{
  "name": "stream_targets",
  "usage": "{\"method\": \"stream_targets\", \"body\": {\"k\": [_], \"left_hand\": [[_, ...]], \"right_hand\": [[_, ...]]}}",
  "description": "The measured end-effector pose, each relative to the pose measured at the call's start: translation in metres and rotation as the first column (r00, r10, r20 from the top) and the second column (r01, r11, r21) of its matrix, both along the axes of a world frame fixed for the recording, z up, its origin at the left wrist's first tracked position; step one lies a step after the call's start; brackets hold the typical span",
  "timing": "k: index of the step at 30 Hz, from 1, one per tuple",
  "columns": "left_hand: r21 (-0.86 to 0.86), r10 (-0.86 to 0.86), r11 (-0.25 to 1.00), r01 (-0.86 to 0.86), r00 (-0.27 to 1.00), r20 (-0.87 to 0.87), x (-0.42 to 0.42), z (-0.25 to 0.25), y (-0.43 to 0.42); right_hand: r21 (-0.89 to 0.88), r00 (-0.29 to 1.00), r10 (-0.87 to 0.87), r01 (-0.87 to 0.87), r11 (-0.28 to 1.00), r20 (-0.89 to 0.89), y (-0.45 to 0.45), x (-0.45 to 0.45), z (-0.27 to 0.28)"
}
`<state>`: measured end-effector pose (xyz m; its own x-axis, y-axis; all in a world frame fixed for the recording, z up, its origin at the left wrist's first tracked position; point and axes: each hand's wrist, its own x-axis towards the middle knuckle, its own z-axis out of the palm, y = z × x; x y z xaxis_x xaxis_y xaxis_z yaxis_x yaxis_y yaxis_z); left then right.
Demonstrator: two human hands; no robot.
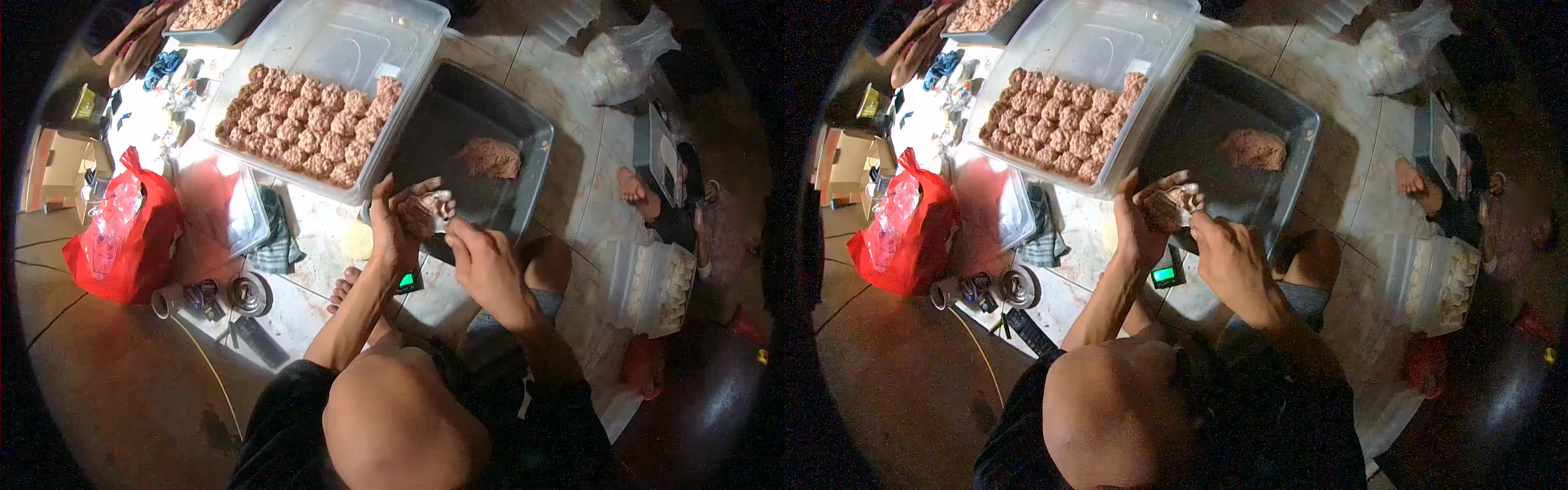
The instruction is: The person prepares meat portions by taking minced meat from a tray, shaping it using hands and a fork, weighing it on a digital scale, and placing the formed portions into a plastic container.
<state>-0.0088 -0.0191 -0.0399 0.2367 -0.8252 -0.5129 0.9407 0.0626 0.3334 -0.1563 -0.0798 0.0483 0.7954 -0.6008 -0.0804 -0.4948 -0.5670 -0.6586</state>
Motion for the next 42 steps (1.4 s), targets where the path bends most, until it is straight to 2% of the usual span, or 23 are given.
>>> {"method": "stream_targets", "body": {"k": [3, 4, 6, 9, 10, 12, 14, 15, 16, 17, 18, 19, 20, 21, 23, 25, 29, 30, 34, 37, 39, 41, 42], "left_hand": [[0.055, 0.092, 0.994, -0.094, 0.995, 0.028, 0.001, -0.013, 0.007], [0.046, 0.055, 0.997, -0.069, 0.964, 0.261, 0.003, -0.014, 0.015], [-0.002, -0.101, 0.994, 0.112, 0.906, 0.412, 0.005, -0.008, 0.024], [-0.046, -0.204, 0.965, 0.258, 0.85, 0.485, -0.011, 0.014, 0.025], [-0.075, -0.168, 0.97, 0.23, 0.865, 0.472, -0.016, 0.028, 0.026], [-0.116, -0.316, 0.904, 0.412, 0.826, 0.468, 0.005, 0.034, 0.043], [-0.106, -0.488, 0.767, 0.633, 0.683, 0.544, 0.027, 0.028, 0.047], [0.063, -0.43, 0.753, 0.655, 0.417, 0.801, 0.025, 0.021, 0.039], [-0.158, -0.207, 0.846, 0.509, 0.587, 0.783, 0.013, 0.034, 0.033], [-0.248, -0.052, 0.812, 0.528, 0.489, 0.871, 0.016, 0.018, 0.029], [-0.205, -0.035, 0.859, 0.469, 0.454, 0.89, 0.018, 0.018, 0.025], [-0.163, -0.021, 0.902, 0.399, 0.42, 0.907, 0.017, 0.018, 0.022], [-0.099, 0.028, 0.972, 0.212, 0.314, 0.949, 0.015, 0.022, 0.02], [0.007, -0.025, 0.999, 0.046, 0.391, 0.92, 0.013, 0.042, 0.022], [-0.081, 0.073, 0.997, 0.003, 0.386, 0.919, 0.013, 0.032, 0.023], [-0.042, 0.027, 0.998, 0.055, 0.258, 0.966, 0.011, 0.045, 0.029], [0.128, -0.15, 0.972, 0.199, 0.101, 0.984, 0.007, 0.059, 0.034], [0.07, -0.091, 0.985, 0.155, 0.134, 0.987, 0.006, 0.07, 0.034], [-0.002, 0.005, 1.0, -0.006, 0.464, 0.886, 0.01, 0.062, 0.029], [-0.066, 0.03, 0.994, 0.082, 0.379, 0.925, -0.008, 0.072, 0.032], [-0.201, 0.222, 0.975, -0.098, 0.332, 0.917, 0.0, 0.069, 0.025], [-0.06, 0.074, 0.997, -0.042, 0.529, 0.845, 0.004, 0.082, 0.031], [-0.159, 0.127, 0.987, 0.013, 0.536, 0.835, 0.005, 0.078, 0.03]], "right_hand": [[-0.013, 0.998, 0.009, -0.009, 1.0, -0.056, -0.017, -0.015, 0.017], [-0.009, 0.988, -0.154, 0.154, 0.988, -0.002, -0.015, -0.009, 0.034], [0.057, 0.944, -0.326, 0.323, 0.945, 0.048, -0.015, 0.003, 0.037], [0.292, 0.992, -0.129, 0.123, 0.948, 0.001, -0.038, 0.001, -0.026], [0.287, 0.976, -0.141, 0.09, 0.954, 0.165, -0.034, 0.001, -0.027], [0.442, 0.979, -0.127, 0.044, 0.896, 0.16, -0.036, -0.006, 0.009], [0.484, 0.987, -0.019, -0.063, 0.873, 0.162, -0.033, -0.006, 0.052], [0.409, 0.978, -0.038, -0.05, 0.911, 0.204, -0.035, -0.002, 0.047], [0.339, 0.969, -0.046, -0.039, 0.94, 0.241, -0.034, 0.006, 0.039], [0.265, 0.959, -0.047, -0.03, 0.964, 0.278, -0.033, 0.015, 0.034], [0.011, 0.927, -0.197, 0.205, 0.979, 0.318, -0.023, 0.018, 0.033], [-0.007, 0.795, -0.413, 0.465, 0.886, 0.445, -0.008, 0.023, 0.032], [-0.051, 0.814, -0.41, 0.47, 0.881, 0.411, -0.003, 0.011, 0.024], [-0.096, 0.829, -0.409, 0.475, 0.875, 0.381, -0.001, -0.005, 0.007], [0.324, 0.812, -0.458, 0.351, 0.879, 0.363, 0.015, -0.029, -0.046], [0.538, 0.818, -0.466, 0.239, 0.808, 0.337, 0.03, -0.045, -0.085], [-0.023, 0.981, -0.129, 0.134, 0.991, 0.148, 0.015, -0.042, -0.049], [-0.127, 0.996, -0.054, 0.062, 0.99, 0.065, 0.009, -0.034, -0.02], [0.176, 0.859, -0.432, 0.397, 0.901, 0.275, 0.013, -0.031, 0.012], [-0.053, 0.988, -0.153, 0.153, 0.987, 0.003, 0.038, -0.027, 0.04], [-0.181, 0.951, -0.184, 0.232, 0.956, 0.247, 0.023, -0.021, 0.036], [-0.253, 0.985, -0.095, 0.128, 0.959, 0.141, 0.026, -0.029, 0.037], [-0.297, 0.977, -0.079, 0.135, 0.945, 0.196, 0.023, -0.026, 0.036]]}}
